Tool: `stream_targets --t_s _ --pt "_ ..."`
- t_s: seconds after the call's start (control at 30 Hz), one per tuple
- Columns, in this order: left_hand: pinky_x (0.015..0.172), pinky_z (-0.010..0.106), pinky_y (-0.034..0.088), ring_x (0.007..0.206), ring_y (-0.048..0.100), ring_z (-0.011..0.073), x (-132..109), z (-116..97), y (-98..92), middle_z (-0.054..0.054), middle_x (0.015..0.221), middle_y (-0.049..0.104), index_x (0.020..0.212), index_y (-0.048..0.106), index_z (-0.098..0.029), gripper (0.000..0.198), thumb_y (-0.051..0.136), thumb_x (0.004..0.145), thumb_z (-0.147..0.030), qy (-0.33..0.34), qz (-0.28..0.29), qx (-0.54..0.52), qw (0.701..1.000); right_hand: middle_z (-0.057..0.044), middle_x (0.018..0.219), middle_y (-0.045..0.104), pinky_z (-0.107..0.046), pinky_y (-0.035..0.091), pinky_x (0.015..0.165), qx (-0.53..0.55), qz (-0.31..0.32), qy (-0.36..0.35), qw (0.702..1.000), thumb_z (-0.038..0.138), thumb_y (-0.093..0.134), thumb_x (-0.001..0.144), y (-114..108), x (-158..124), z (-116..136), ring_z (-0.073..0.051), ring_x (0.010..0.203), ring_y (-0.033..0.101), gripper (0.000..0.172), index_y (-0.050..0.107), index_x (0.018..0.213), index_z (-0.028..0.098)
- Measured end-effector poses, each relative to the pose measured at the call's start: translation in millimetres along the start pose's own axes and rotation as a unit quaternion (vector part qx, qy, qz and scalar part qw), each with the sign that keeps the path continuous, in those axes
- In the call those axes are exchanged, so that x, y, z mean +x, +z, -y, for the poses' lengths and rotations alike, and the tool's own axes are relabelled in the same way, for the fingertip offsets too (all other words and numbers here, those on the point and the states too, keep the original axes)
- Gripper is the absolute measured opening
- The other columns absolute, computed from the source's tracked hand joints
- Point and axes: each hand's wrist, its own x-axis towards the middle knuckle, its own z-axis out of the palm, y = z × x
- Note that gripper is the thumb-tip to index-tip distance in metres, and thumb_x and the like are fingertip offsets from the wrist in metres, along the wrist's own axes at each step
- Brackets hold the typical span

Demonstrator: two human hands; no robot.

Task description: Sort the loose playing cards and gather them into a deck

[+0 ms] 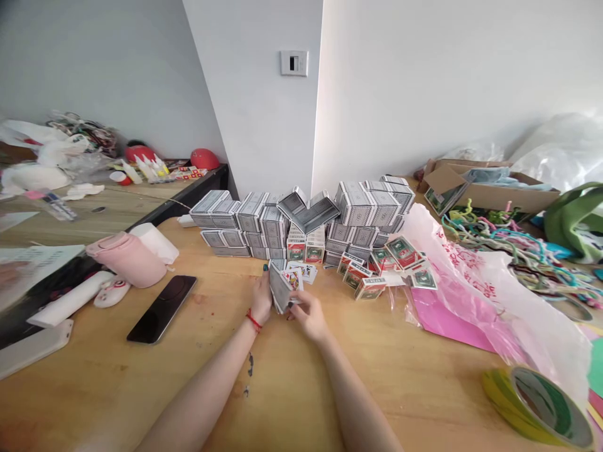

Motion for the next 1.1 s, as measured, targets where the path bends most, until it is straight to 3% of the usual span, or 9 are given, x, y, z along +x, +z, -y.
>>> stream_targets --t_s 0.07,0.13,0.27,0.37,0.53,0.83,1.1 --pt "0.048 0.021 0.029 0.051 0.039 0.0091 -1.7 4.1 -2.3 -0.002 0.051 0.042 0.051 0.041 -0.016 0.043 0.04 0.074 -0.053 0.09 -0.029 0.089 0.992 -0.005 0.07 0.063 -0.031 0.05 0.059 -0.035 -0.009 -0.05 0.998 0.037 0.059 0.065 3.5 -0.4 -2.1 -0.02 0.069 0.06 0.03 0.059 0.088 0.018" --pt "0.051 0.021 0.03 0.054 0.041 0.01 -3.5 6.4 -4.7 -0.001 0.054 0.045 0.053 0.043 -0.016 0.042 0.037 0.076 -0.05 0.145 -0.023 0.147 0.978 -0.005 0.073 0.063 -0.033 0.049 0.064 -0.07 -0.055 -0.083 0.993 0.039 0.062 0.063 7.8 1.0 -4.9 -0.021 0.074 0.059 0.029 0.06 0.085 0.02" --pt "0.054 0.021 0.032 0.057 0.041 0.0104 -6.7 5.1 -5.7 0.0 0.059 0.047 0.063 0.048 -0.016 0.037 0.033 0.08 -0.045 0.184 0.044 0.191 0.963 -0.002 0.057 0.058 -0.031 0.047 0.055 -0.084 -0.12 -0.072 0.987 0.042 0.056 0.068 10.6 6.0 -10.7 -0.017 0.055 0.055 0.022 0.059 0.066 0.02" --pt "0.053 0.02 0.031 0.054 0.038 0.0097 -8.9 2.1 -3.8 -0.002 0.056 0.044 0.061 0.047 -0.015 0.036 0.034 0.08 -0.043 0.177 0.092 0.212 0.957 0.0 0.046 0.051 -0.027 0.042 0.045 -0.031 -0.146 -0.017 0.989 0.044 0.055 0.07 5.3 7.8 -11.2 -0.013 0.042 0.048 0.029 0.052 0.055 0.019" --pt "0.053 0.02 0.031 0.057 0.039 0.01 -12.9 -2.9 -1.1 -0.001 0.058 0.045 0.063 0.049 -0.014 0.034 0.038 0.079 -0.042 0.139 0.205 0.201 0.948 0.002 0.048 0.049 -0.025 0.038 0.042 0.068 -0.165 0.016 0.984 0.043 0.06 0.064 -2.1 8.6 -5.9 -0.011 0.042 0.044 0.027 0.051 0.06 0.018" --pt "0.054 0.02 0.031 0.057 0.038 0.0101 -18.3 -6.5 2.7 -0.001 0.06 0.046 0.065 0.049 -0.015 0.033 0.039 0.078 -0.044 0.129 0.184 0.188 0.956 0.002 0.063 0.057 -0.024 0.036 0.044 0.15 -0.136 0.031 0.979 0.033 0.065 0.059 -7.4 14.5 -11.0 -0.011 0.046 0.043 0.028 0.057 0.083 0.019" --pt "0.046 0.019 0.03 0.05 0.038 0.0083 -15.6 -1.7 4.8 -0.002 0.056 0.045 0.062 0.048 -0.014 0.035 0.047 0.072 -0.047 0.054 0.203 0.097 0.973 0.0 0.067 0.06 -0.025 0.038 0.048 0.187 -0.096 0.046 0.977 0.033 0.066 0.059 -8.5 14.8 -10.4 -0.012 0.051 0.048 0.023 0.06 0.075 0.018"
